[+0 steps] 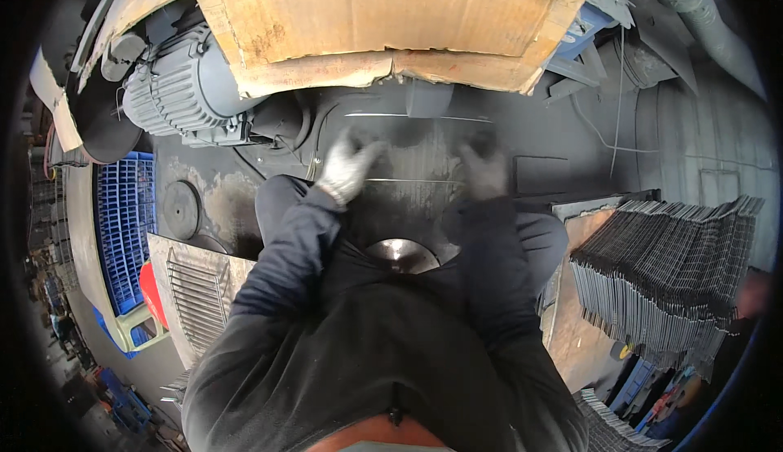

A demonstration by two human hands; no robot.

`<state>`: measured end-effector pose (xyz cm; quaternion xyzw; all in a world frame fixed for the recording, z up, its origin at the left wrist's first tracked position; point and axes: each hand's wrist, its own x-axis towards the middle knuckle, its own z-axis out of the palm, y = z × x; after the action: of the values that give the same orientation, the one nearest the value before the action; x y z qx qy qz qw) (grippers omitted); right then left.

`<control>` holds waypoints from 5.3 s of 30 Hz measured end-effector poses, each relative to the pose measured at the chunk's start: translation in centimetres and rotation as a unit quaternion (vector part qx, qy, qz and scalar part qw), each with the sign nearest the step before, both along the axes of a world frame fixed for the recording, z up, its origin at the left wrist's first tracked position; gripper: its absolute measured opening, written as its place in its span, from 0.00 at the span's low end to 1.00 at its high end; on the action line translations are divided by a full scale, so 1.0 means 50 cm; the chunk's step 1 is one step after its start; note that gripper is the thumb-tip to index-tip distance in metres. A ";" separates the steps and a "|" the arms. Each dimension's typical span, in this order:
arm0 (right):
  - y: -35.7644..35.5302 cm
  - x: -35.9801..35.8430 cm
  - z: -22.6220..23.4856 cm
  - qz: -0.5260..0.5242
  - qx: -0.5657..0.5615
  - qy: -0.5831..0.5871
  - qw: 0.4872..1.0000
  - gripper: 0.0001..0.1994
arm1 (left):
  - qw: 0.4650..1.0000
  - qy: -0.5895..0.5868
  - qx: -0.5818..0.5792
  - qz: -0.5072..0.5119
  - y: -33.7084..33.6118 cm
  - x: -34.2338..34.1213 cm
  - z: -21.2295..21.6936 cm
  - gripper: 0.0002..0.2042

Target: Straightening and stacking metal wire grids at a fabrication workstation.

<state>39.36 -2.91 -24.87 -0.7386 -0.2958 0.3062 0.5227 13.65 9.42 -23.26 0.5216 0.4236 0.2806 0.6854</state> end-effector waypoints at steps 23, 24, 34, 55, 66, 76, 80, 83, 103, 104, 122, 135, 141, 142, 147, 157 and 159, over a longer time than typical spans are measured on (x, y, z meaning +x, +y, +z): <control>-0.005 0.000 0.099 -0.037 0.001 0.083 0.996 0.13 | 0.999 0.017 0.010 -0.030 -0.019 0.030 -0.011 0.14; 0.008 -0.017 0.075 -0.010 -0.010 0.082 0.997 0.16 | 1.000 0.010 0.020 0.001 -0.007 -0.002 0.013 0.14; -0.093 0.004 0.238 -0.014 -0.008 0.251 0.968 0.20 | 0.988 0.035 -0.044 -0.144 0.011 0.061 0.077 0.16; -0.143 0.095 0.240 0.005 -0.052 0.181 0.982 0.22 | 0.990 0.023 -0.053 -0.127 -0.021 0.108 0.114 0.12; 0.062 -0.317 0.273 0.266 -0.013 0.261 0.928 0.16 | 0.971 0.037 -0.153 0.178 -0.055 -0.383 0.285 0.10; -0.041 -0.321 0.479 0.235 0.213 -0.291 0.903 0.20 | 0.984 0.073 0.162 0.008 -0.199 -0.280 0.402 0.16; -0.114 -0.249 0.428 0.247 0.123 -0.194 0.942 0.11 | 0.853 0.228 0.469 0.015 -0.223 -0.246 0.435 0.30; -0.149 -0.251 0.406 0.029 0.235 -0.016 0.971 0.09 | 0.821 0.113 0.487 0.277 -0.264 -0.222 0.364 0.44; -0.126 -0.054 0.277 0.125 0.005 0.120 0.985 0.14 | 0.995 -0.085 0.026 0.045 -0.173 -0.047 0.167 0.07; -0.121 -0.029 0.258 0.126 -0.006 0.086 0.988 0.13 | 0.993 -0.108 0.032 0.027 -0.163 -0.020 0.161 0.07; -0.040 -0.036 0.114 -0.025 0.060 0.124 0.990 0.16 | 0.996 -0.041 -0.081 -0.005 -0.049 0.020 0.062 0.06; 0.030 -0.095 0.024 0.005 0.062 0.102 0.993 0.17 | 0.993 -0.053 -0.101 0.042 -0.034 -0.041 0.034 0.09; -0.057 0.042 0.177 -0.071 0.015 0.169 0.983 0.16 | 0.997 -0.077 -0.019 -0.006 -0.074 0.110 -0.027 0.05; -0.058 0.050 0.169 -0.048 0.019 0.158 0.986 0.15 | 0.996 -0.080 -0.029 0.014 -0.080 0.115 -0.017 0.05; 0.035 -0.095 0.119 0.007 -0.001 0.089 0.996 0.15 | 0.993 -0.080 -0.078 0.027 -0.047 -0.052 0.011 0.07; -0.057 0.062 0.168 -0.081 0.028 0.242 0.966 0.15 | 0.993 -0.040 -0.112 0.011 -0.080 0.107 0.036 0.07; -0.034 0.047 0.121 -0.003 0.037 0.148 0.988 0.16 | 0.992 -0.033 -0.116 0.026 -0.082 0.076 0.025 0.09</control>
<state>41.69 -4.63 -18.83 -0.6661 -0.2242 0.3997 0.5885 17.44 5.32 -22.00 0.4182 0.4441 0.2644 0.7469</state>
